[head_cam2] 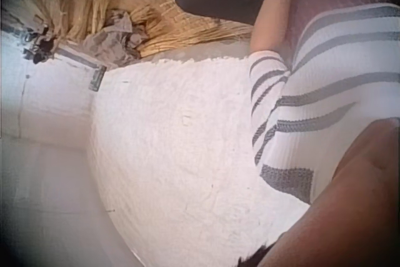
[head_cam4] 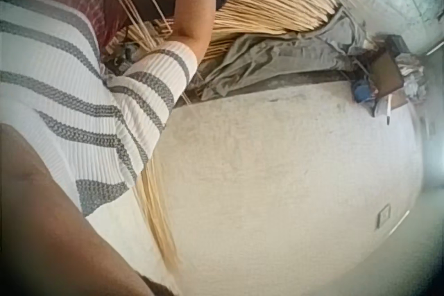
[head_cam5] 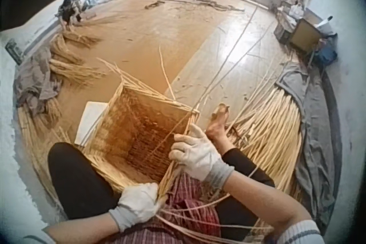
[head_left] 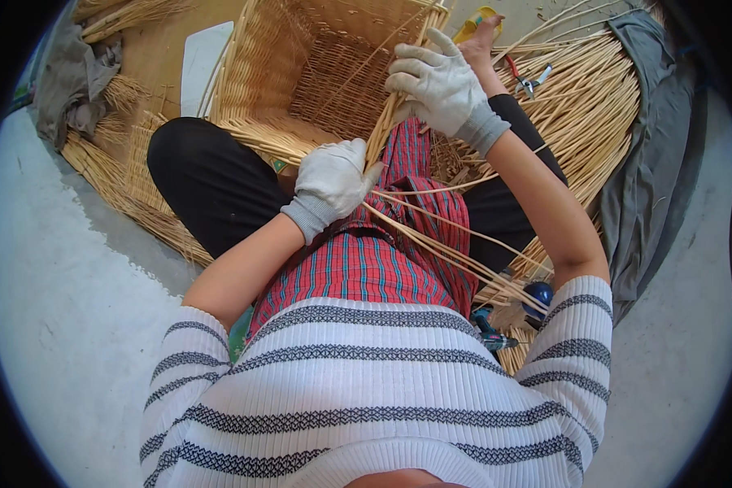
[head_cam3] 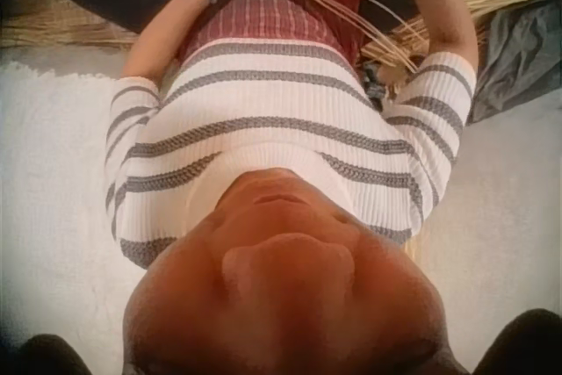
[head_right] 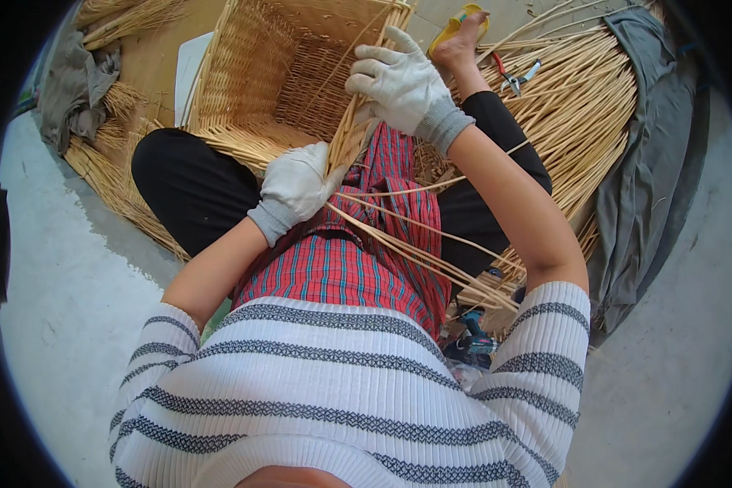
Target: Weaving a wicker basket while sitting on the floor.
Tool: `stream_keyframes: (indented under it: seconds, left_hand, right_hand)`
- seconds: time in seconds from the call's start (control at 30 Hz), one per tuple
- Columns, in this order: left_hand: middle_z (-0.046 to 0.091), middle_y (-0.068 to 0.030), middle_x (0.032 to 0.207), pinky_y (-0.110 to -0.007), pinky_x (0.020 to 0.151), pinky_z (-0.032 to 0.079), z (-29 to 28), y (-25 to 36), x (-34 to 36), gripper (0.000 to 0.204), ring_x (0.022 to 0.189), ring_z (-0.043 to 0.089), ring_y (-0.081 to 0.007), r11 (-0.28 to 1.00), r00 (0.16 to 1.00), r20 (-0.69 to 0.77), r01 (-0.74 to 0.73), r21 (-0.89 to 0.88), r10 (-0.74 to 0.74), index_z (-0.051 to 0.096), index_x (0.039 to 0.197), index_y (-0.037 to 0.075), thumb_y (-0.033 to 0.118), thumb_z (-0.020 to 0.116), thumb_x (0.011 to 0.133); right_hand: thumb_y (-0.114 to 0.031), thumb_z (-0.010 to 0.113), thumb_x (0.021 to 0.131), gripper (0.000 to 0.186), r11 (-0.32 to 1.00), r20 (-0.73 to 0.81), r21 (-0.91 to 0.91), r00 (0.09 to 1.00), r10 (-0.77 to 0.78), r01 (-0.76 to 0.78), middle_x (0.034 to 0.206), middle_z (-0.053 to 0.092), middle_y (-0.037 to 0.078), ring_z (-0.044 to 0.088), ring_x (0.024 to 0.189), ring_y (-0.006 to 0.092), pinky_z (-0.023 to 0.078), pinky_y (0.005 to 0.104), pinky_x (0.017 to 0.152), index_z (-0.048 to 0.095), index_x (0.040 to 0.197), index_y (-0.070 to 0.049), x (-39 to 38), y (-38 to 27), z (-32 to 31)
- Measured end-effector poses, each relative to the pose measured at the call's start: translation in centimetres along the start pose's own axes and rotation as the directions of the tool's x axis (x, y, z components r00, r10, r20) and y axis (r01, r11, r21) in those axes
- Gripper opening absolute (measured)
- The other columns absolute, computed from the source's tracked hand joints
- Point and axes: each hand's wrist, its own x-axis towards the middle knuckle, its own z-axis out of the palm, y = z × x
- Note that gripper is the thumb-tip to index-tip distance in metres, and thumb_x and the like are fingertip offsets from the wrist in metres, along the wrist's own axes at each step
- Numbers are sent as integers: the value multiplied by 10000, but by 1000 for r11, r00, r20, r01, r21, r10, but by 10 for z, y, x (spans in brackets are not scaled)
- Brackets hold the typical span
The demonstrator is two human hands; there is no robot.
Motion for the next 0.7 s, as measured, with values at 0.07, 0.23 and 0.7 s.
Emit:
stream_keyframes:
  seconds: [0.07, 0.23, 0.7]
  left_hand:
    - [683, -195, 857, -467, 747, 524, 8, -8, 6, 431, 817, 670, -366, 995, 994, -49, -99, 23, 100, 599, 929, 5, 436, 576, 916]
    - [687, -199, 857, -457, 737, 535, -1, -7, 11, 465, 834, 677, -362, 993, 994, 34, -105, 49, 104, 600, 935, -3, 459, 558, 930]
    - [528, -193, 1345, -376, 1016, 467, -5, 10, 70, 957, 1200, 571, -331, 935, 962, -263, -153, -320, 67, 337, 1478, 46, 436, 815, 745]
  right_hand:
    - [-209, 737, 690, 276, 1000, 37, 9, 999, -28, 27, 1014, 677, -27, 597, 1144, 163, 294, 496, 1150, 680, 960, -223, 10, 9, 4]
    - [-184, 725, 675, 262, 993, 92, 44, 989, -114, 110, 936, 657, -15, 613, 1064, 198, 345, 465, 1113, 659, 928, -206, 13, 15, 4]
    - [-305, 770, 605, 343, 999, 10, -29, 1000, -26, 27, 1042, 628, -12, 607, 1052, 215, 451, 415, 1023, 665, 903, -171, -12, 8, -17]
